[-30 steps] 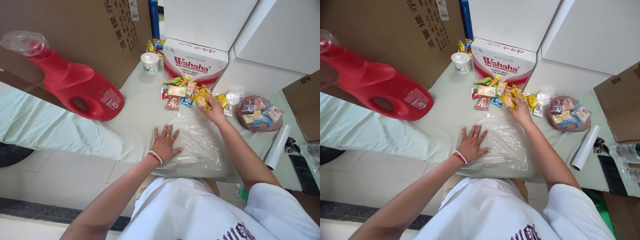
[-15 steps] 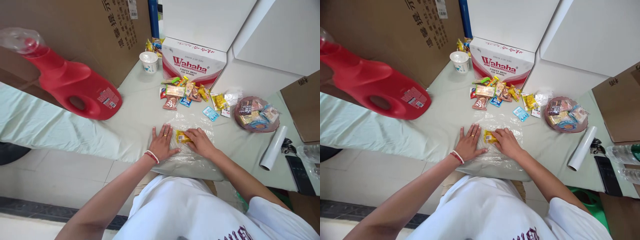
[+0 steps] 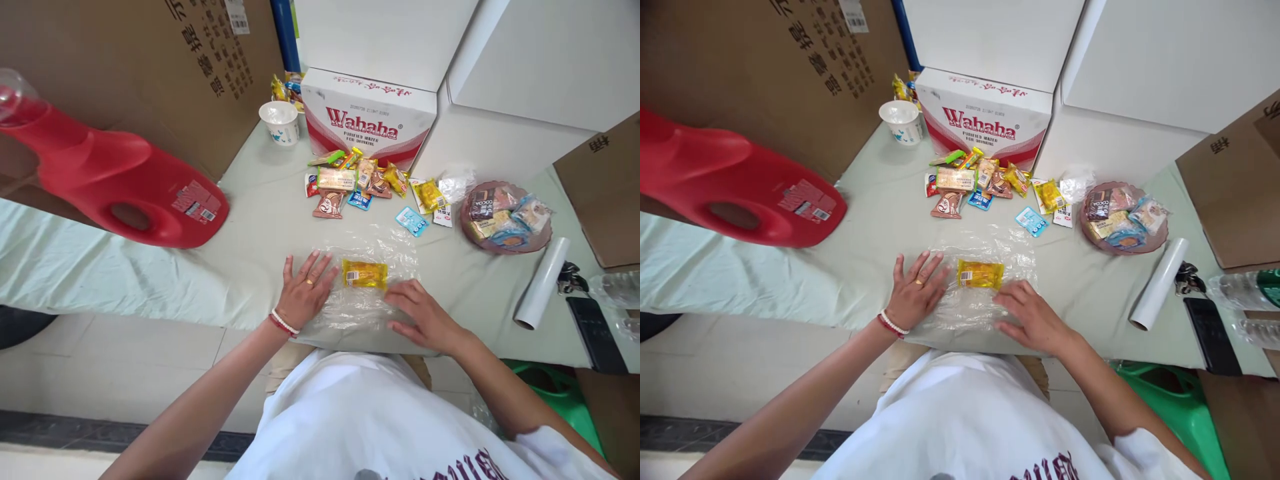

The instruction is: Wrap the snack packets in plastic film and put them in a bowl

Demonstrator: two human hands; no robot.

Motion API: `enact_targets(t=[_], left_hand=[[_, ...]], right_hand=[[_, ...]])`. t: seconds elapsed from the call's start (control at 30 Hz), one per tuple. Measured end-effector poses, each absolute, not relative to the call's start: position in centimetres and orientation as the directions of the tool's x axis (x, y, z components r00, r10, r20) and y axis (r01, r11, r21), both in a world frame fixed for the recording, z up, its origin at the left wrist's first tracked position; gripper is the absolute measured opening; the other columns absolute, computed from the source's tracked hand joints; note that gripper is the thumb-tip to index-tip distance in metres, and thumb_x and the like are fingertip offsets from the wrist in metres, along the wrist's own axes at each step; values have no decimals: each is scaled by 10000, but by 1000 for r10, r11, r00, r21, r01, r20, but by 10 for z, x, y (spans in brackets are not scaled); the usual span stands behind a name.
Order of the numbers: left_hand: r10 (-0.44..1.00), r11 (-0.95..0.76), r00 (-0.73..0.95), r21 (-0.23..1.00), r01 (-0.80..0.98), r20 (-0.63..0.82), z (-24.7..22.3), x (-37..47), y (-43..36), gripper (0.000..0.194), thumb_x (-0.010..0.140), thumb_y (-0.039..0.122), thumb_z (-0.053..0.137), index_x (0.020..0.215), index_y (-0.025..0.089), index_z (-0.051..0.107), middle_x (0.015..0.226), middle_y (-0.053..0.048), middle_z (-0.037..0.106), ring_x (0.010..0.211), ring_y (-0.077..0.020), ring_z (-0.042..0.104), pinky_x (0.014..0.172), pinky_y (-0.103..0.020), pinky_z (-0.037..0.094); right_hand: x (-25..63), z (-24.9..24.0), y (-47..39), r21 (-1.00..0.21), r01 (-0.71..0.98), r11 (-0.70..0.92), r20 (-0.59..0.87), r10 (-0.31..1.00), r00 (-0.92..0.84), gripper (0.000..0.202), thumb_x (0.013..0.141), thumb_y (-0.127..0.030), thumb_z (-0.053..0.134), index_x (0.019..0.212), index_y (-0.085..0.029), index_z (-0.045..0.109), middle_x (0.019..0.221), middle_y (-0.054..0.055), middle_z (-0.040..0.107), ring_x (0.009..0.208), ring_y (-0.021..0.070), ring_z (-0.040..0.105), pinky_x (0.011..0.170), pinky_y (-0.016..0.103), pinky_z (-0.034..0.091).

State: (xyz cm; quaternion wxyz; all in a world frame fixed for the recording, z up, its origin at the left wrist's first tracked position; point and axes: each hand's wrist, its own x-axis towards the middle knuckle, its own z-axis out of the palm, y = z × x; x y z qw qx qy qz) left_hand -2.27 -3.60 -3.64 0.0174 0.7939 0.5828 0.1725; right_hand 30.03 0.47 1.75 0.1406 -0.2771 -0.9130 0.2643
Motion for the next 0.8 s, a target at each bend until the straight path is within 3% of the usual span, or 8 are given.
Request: enact_targets(t=[0.1, 0.17, 0.27, 0.4, 0.5, 0.6, 0.7, 0.8], left_hand=[[892, -451, 415, 306, 838, 179, -36, -37, -39, 468, 909, 94, 469, 1244, 341, 682, 1435, -40, 654, 1466, -238, 477, 1275, -637, -7], [870, -479, 483, 392, 785, 94, -34, -49, -38, 440, 862, 87, 455, 1168, 289, 698, 1391, -50, 685, 1406, -221, 545, 1286, -605, 54], [843, -461, 537, 514, 723, 0, -25, -65, -37, 480, 782, 144, 479, 1214, 247, 659, 1503, -80, 592, 1437, -222, 507, 1289, -557, 128], [840, -413, 539, 570, 710, -63, -18, -65, -36, 464, 825, 354, 600, 1274, 237, 617, 1543, -117, 541, 1478, -278, 449, 1280, -587, 96], [907, -319, 419, 601, 733, -29, -20, -50, -35, 387, 828, 521, 670, 1092, 239, 683, 1393, -112, 662, 1444, -313, 479, 1261, -619, 120], [975, -189, 212, 717, 671, 58, -28, -34, -32, 263, 946, 464, 547, 922, 245, 690, 1132, -76, 761, 1284, -258, 612, 1229, -550, 266], [995, -43, -56, 854, 519, 84, -35, -23, -31, 306, 989, 463, 478, 928, 224, 660, 968, -62, 749, 977, -206, 695, 1001, -407, 506], [958, 38, -266, 872, 487, 107, -42, -18, -29, 308, 987, 473, 483, 973, 217, 654, 940, -48, 728, 893, -192, 664, 852, -341, 536]], right_hand=[[321, 10, -17, -576, 452, 681, 37, 574, -818, 321, 974, -314, 620, 1289, -254, 629, 1329, 138, 612, 1273, 314, 511, 1033, 548, 504], [327, 4, -22, -612, 462, 643, 45, 611, -791, 206, 1010, -244, 538, 1165, -251, 673, 1290, 127, 633, 1250, 288, 537, 1011, 514, 523], [325, 7, -10, -707, 444, 551, 72, 680, -729, 185, 1035, -247, 490, 1071, -254, 671, 1230, 113, 658, 1163, 244, 593, 985, 458, 531], [308, 29, 30, -810, 432, 396, 11, 748, -664, 192, 1036, -336, 494, 1023, -235, 656, 1110, 88, 685, 989, 193, 648, 837, 331, 537], [294, 41, 64, -812, 487, 323, -64, 780, -623, 238, 1002, -388, 524, 984, -209, 679, 944, 50, 685, 799, 156, 614, 686, 257, 478], [285, 41, 91, -806, 536, 250, -145, 795, -589, 287, 955, -441, 555, 968, -190, 695, 828, 15, 661, 700, 137, 551, 637, 237, 426], [284, 31, 106, -799, 570, 190, -197, 814, -547, 337, 923, -487, 563, 963, -181, 699, 741, -11, 617, 631, 125, 490, 597, 231, 380], [288, 19, 115, -765, 618, 180, -222, 827, -516, 346, 920, -483, 544, 956, -177, 701, 724, -12, 614, 621, 132, 493, 593, 237, 375]])
